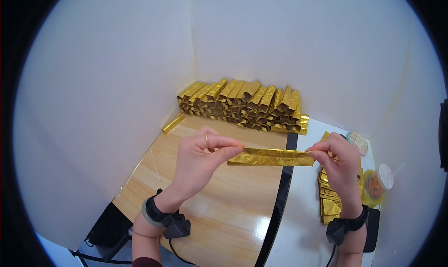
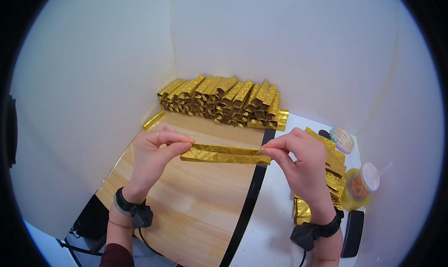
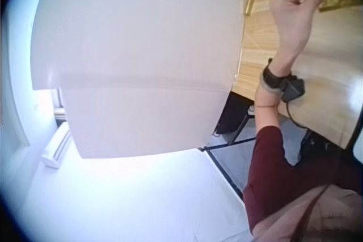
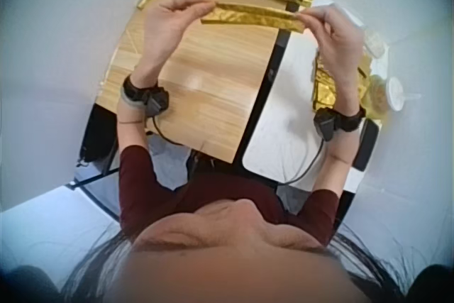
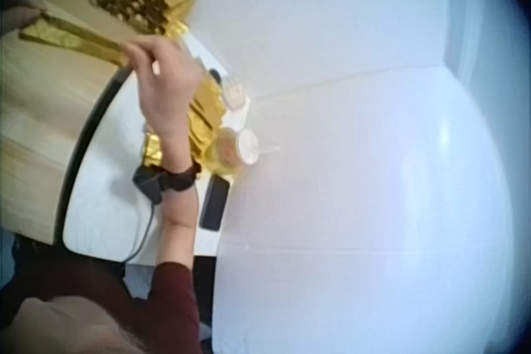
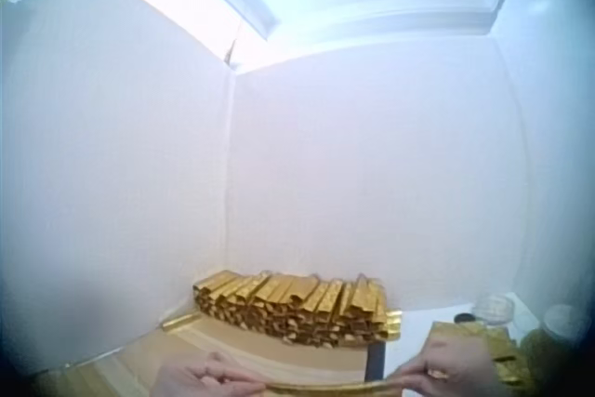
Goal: Folding gold-colored paper into decorative shapes.
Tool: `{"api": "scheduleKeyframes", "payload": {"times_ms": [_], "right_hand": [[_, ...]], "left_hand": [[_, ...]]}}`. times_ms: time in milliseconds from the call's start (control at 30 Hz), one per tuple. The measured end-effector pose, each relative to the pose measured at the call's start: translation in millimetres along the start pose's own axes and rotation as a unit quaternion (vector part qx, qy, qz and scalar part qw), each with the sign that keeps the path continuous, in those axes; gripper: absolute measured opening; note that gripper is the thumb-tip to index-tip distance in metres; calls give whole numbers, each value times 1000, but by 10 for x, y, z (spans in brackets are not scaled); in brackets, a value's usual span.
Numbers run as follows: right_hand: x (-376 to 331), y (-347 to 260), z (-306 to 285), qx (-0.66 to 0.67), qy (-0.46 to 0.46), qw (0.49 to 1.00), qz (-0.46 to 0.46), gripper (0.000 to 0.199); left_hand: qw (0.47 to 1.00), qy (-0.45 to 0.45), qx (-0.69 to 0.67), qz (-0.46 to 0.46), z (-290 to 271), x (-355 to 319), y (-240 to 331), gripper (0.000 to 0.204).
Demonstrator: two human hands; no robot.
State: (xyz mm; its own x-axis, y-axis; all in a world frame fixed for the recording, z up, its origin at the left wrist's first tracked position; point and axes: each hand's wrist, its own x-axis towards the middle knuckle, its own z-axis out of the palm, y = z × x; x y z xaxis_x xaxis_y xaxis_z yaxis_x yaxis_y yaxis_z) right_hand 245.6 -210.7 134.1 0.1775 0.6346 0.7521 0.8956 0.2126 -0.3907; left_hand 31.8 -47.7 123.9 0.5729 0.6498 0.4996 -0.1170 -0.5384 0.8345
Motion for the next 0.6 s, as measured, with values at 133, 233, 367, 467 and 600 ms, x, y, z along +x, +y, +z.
{"api": "scheduleKeyframes", "payload": {"times_ms": [133, 233, 367, 467, 600], "right_hand": [[-9, 4, 61, -29, 30, 999, -2, 8], [-12, -10, 67, -75, 34, 996, -18, 9], [-9, -23, 32, -103, 19, 994, -31, 9], [-16, -88, 29, -118, 7, 993, -23, 10], [-71, -221, 122, -89, -33, 995, -22, 9]], "left_hand": [[1000, 4, 24, 18, 3, -1, 11, 11], [999, 8, 43, 24, -2, -5, -15, 12], [982, 12, 168, 83, -63, -6, 41, 12], [890, 90, 374, 244, -75, 2, 79, 26], [863, -46, 358, 354, 234, -118, 208, 53]]}}
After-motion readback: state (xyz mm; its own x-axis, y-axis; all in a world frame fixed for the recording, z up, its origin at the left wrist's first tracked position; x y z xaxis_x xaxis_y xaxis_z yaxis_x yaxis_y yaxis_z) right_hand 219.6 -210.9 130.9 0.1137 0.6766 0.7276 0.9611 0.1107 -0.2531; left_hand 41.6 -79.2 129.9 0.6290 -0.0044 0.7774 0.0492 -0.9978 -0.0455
